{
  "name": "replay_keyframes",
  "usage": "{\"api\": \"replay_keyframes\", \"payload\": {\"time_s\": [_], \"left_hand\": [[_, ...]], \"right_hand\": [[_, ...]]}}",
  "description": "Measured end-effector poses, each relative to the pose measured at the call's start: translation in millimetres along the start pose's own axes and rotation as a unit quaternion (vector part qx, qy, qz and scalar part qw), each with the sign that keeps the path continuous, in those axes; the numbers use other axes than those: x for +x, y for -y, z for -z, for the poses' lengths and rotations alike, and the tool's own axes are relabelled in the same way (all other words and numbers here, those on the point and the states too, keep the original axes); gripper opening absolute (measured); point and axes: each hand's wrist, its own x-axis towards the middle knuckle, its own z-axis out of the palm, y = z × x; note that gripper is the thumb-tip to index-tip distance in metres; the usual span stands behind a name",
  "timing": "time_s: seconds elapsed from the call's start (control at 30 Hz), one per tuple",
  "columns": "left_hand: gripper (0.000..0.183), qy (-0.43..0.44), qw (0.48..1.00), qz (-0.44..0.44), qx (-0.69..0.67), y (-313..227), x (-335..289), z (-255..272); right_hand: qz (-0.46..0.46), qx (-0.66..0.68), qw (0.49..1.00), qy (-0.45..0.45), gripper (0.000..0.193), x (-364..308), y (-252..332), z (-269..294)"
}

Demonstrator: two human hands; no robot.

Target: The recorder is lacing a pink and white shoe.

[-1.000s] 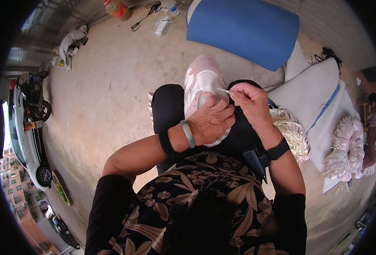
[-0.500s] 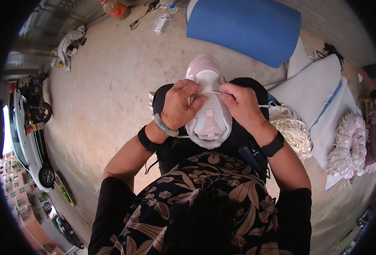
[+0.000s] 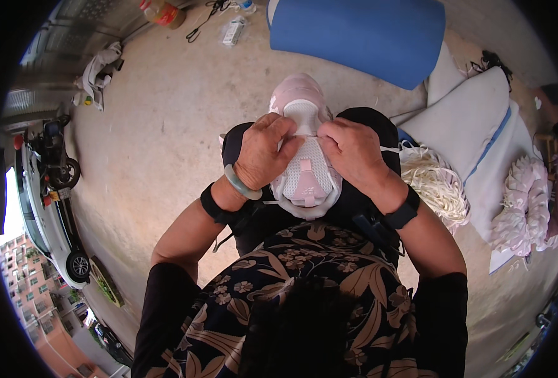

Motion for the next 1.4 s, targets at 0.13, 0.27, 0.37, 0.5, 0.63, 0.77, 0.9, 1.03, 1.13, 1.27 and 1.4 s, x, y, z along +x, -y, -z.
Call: {"api": "replay_keyframes", "payload": {"time_s": [0.13, 0.27, 0.37, 0.5, 0.63, 0.77, 0.9, 1.03, 1.13, 1.27, 1.4], "left_hand": [[0.018, -0.041, 0.999, -0.033, 0.010, 3, -4, -8], [0.018, -0.023, 1.000, -0.007, -0.002, 7, -9, -10], [0.019, -0.030, 0.999, -0.019, -0.010, 8, -8, -10], [0.017, -0.054, 0.998, -0.011, -0.036, 8, -6, -11], [0.017, -0.052, 0.998, 0.010, -0.047, 9, -7, -12], [0.018, -0.049, 0.997, 0.022, -0.064, 11, -8, -15], [0.019, -0.061, 0.996, -0.005, -0.070, 14, -12, -12], [0.021, -0.057, 0.990, 0.014, -0.132, 13, -15, -9], [0.023, -0.053, 0.985, 0.051, -0.155, 16, -22, -6], [0.021, -0.069, 0.984, 0.051, -0.159, 13, -24, -9], [0.021, -0.071, 0.985, 0.062, -0.146, 10, -24, -10]], "right_hand": [[0.004, -0.002, 1.000, 0.006, 0.003, 3, 2, 3], [0.011, 0.000, 1.000, 0.010, 0.003, 5, 2, 2], [0.007, -0.001, 1.000, 0.007, 0.003, 5, 1, 1], [0.004, 0.001, 1.000, -0.002, 0.003, 4, 1, -3], [0.012, 0.011, 1.000, -0.010, 0.003, 6, 1, -6], [0.015, 0.023, 0.999, -0.024, 0.003, 7, 2, -11], [0.045, 0.041, 0.998, -0.025, 0.007, 6, -1, -15], [0.031, 0.069, 0.997, -0.033, 0.009, 1, -4, -14], [-0.071, 0.145, 0.987, -0.011, 0.007, -1, -3, -9], [-0.035, 0.126, 0.991, 0.008, 0.007, 0, -3, -10], [-0.059, 0.100, 0.993, -0.015, 0.006, 4, -1, -23]]}}
